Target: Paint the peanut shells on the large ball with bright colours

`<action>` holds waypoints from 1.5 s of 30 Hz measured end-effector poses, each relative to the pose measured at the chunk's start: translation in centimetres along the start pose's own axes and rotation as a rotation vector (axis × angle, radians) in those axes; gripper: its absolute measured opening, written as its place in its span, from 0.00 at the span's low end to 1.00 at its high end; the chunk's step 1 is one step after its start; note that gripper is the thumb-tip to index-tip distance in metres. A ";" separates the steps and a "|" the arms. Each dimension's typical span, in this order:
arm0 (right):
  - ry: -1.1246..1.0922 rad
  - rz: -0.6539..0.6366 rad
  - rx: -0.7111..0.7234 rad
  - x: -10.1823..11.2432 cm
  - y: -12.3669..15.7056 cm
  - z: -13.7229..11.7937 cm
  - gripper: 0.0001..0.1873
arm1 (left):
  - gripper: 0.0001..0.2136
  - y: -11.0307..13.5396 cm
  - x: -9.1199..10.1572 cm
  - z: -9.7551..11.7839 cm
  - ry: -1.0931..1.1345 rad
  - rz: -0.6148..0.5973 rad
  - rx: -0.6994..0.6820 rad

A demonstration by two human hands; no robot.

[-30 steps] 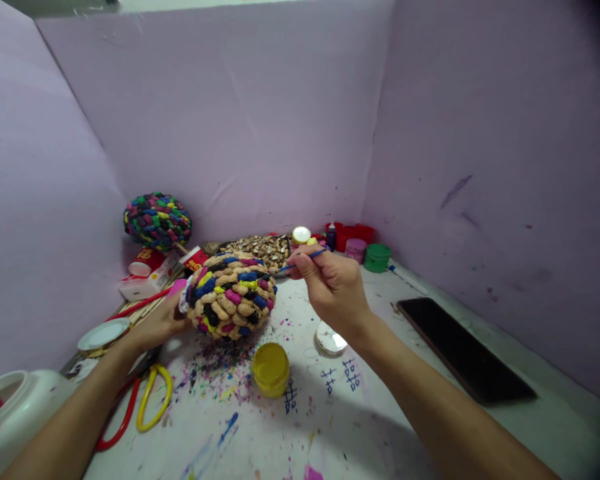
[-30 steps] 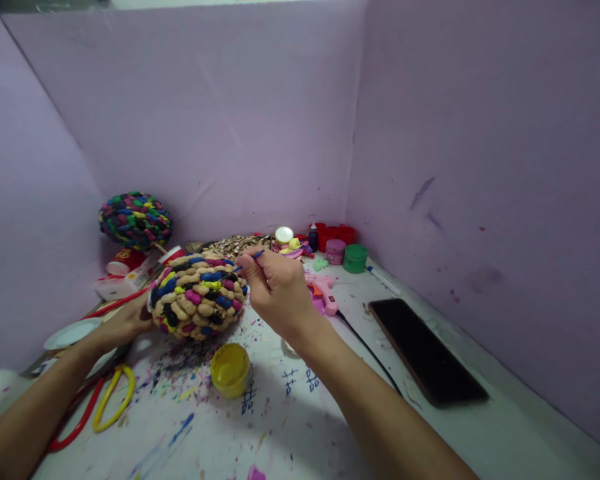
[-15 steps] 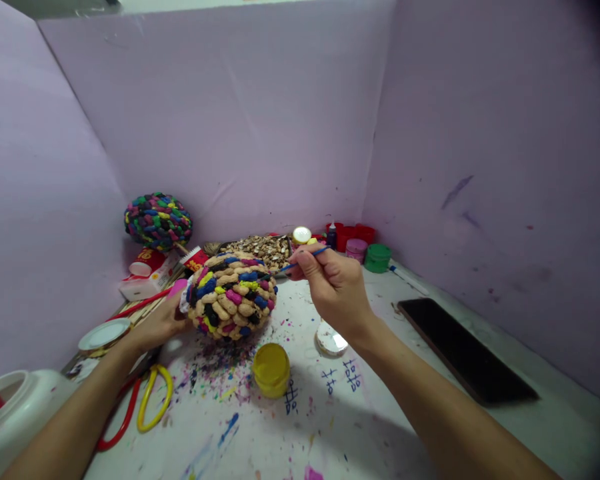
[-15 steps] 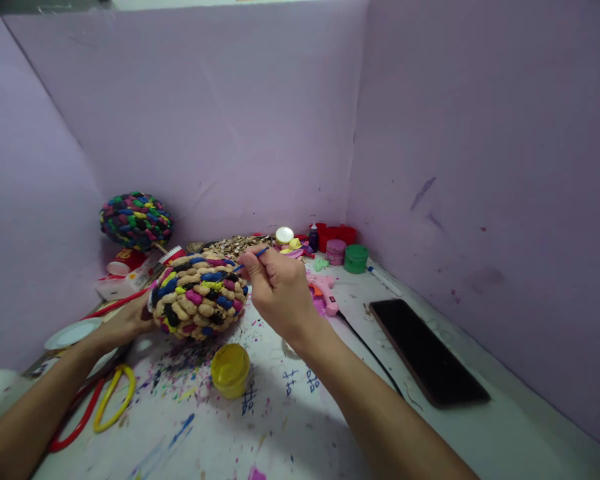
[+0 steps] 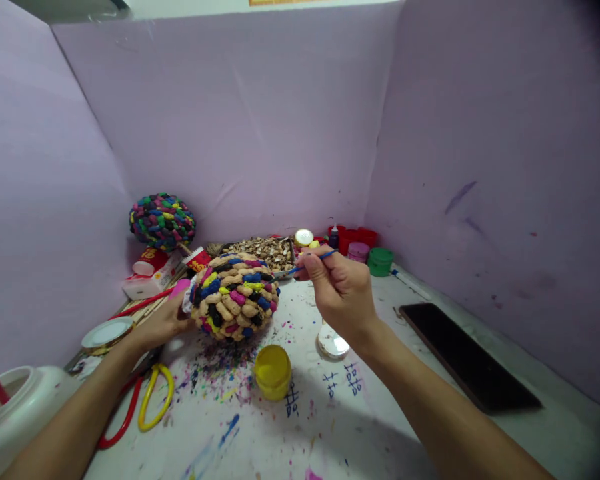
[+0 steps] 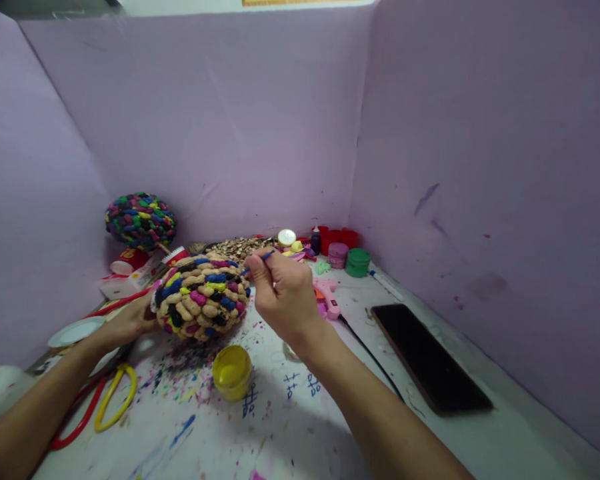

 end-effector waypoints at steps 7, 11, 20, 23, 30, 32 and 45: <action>-0.075 -0.031 0.013 -0.8 0.3 -0.2 0.11 | 0.36 -0.1 0.2 -0.9 -0.005 0.003 -0.040; -0.120 0.006 -0.002 -0.7 0.3 -0.1 0.11 | 0.34 -0.1 0.2 -1.0 -0.022 0.016 -0.047; -0.132 -0.014 -0.001 -0.3 0.2 -0.3 0.12 | 0.35 0.2 0.3 -0.5 -0.036 0.008 -0.047; -0.073 -0.027 0.018 -0.5 0.3 -0.2 0.11 | 0.33 0.2 0.3 -0.5 -0.034 0.011 -0.035; -0.091 -0.001 -0.014 -0.3 0.3 -0.1 0.10 | 0.33 0.2 0.2 -0.3 -0.039 0.018 -0.032; -0.103 -0.021 -0.005 -0.5 0.3 -0.1 0.10 | 0.34 0.2 0.2 -0.3 -0.021 0.017 -0.028; -0.068 -0.047 -0.012 -0.4 0.2 -0.2 0.12 | 0.30 0.4 0.1 0.0 0.015 0.003 -0.041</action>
Point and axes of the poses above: each hand's wrist, its own y-axis away from the middle knuckle, its own x-axis out of the back of the hand, z = x × y, the point moved 1 cm from there along -y, towards the middle knuckle, and after that the axes turned 7 degrees about -z, right-handed, at the moved point
